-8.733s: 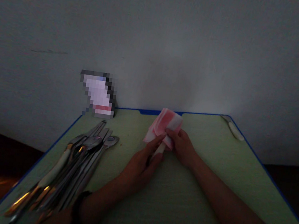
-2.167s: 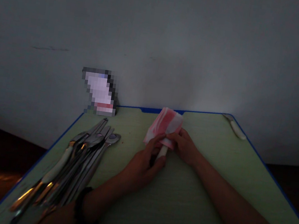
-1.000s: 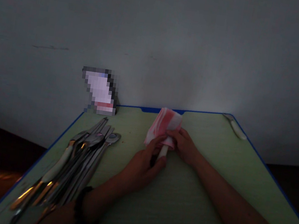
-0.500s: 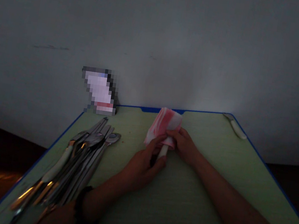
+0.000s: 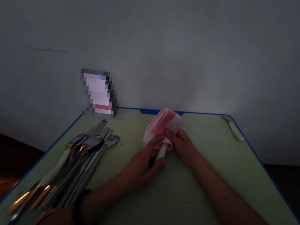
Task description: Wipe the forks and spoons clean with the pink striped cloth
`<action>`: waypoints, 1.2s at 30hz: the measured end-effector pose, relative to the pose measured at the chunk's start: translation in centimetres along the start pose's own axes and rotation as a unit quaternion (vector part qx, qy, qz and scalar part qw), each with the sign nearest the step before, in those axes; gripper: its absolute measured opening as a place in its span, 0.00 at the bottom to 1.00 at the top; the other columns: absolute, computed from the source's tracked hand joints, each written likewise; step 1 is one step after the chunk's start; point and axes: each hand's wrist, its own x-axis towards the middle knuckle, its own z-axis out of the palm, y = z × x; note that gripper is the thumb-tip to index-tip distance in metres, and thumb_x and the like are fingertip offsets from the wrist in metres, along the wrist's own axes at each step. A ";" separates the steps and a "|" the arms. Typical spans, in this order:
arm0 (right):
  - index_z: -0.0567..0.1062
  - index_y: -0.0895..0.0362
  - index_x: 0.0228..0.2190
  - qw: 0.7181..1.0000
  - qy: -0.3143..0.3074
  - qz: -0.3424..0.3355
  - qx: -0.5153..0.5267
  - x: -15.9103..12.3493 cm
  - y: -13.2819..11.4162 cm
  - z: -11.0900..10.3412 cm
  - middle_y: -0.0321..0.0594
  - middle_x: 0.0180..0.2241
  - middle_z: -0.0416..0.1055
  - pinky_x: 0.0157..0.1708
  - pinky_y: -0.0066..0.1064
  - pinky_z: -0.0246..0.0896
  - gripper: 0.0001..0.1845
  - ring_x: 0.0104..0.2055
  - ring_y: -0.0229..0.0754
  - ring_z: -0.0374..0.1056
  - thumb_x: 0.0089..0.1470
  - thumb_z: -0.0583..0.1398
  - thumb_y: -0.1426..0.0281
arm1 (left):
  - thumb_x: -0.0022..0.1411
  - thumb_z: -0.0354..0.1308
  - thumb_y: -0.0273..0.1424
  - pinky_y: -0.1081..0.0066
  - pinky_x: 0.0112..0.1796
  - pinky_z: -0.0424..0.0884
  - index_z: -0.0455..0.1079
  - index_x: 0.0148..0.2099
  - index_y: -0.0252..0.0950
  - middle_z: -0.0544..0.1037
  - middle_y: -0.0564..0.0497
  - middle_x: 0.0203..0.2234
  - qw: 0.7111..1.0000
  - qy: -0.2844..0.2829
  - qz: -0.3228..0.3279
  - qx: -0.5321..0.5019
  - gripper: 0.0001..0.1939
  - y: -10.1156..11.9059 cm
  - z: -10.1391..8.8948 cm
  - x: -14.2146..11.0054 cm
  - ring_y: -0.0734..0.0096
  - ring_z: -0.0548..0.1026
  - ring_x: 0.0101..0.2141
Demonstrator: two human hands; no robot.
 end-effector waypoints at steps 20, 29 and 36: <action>0.72 0.58 0.26 0.999 0.024 -0.010 -0.040 -0.1 -0.3 0.1 0.36 0.24 0.69 0.28 0.29 0.56 0.16 0.25 0.35 0.61 0.45 0.60 0.57 | 0.64 0.47 0.31 0.72 0.28 0.64 0.43 0.64 0.38 0.73 0.52 0.27 0.999 0.003 0.004 0.040 0.28 0.3 -0.2 -0.1 0.72 0.69 0.26; 0.73 0.59 0.27 0.998 0.040 -0.002 -0.046 -0.1 -0.3 0.2 0.36 0.24 0.69 0.29 0.29 0.57 0.16 0.25 0.36 0.62 0.45 0.60 0.57 | 0.65 0.47 0.30 0.73 0.27 0.63 0.41 0.64 0.38 0.73 0.53 0.27 0.999 0.004 0.003 0.042 0.29 0.0 0.0 -0.1 0.73 0.69 0.25; 0.73 0.59 0.28 0.997 0.036 -0.008 -0.066 -0.1 -0.4 0.1 0.37 0.26 0.71 0.31 0.30 0.58 0.15 0.27 0.36 0.63 0.46 0.60 0.58 | 0.65 0.46 0.30 0.73 0.28 0.63 0.40 0.65 0.38 0.74 0.52 0.28 0.999 -0.010 0.009 0.038 0.29 0.0 -0.2 0.0 0.74 0.69 0.25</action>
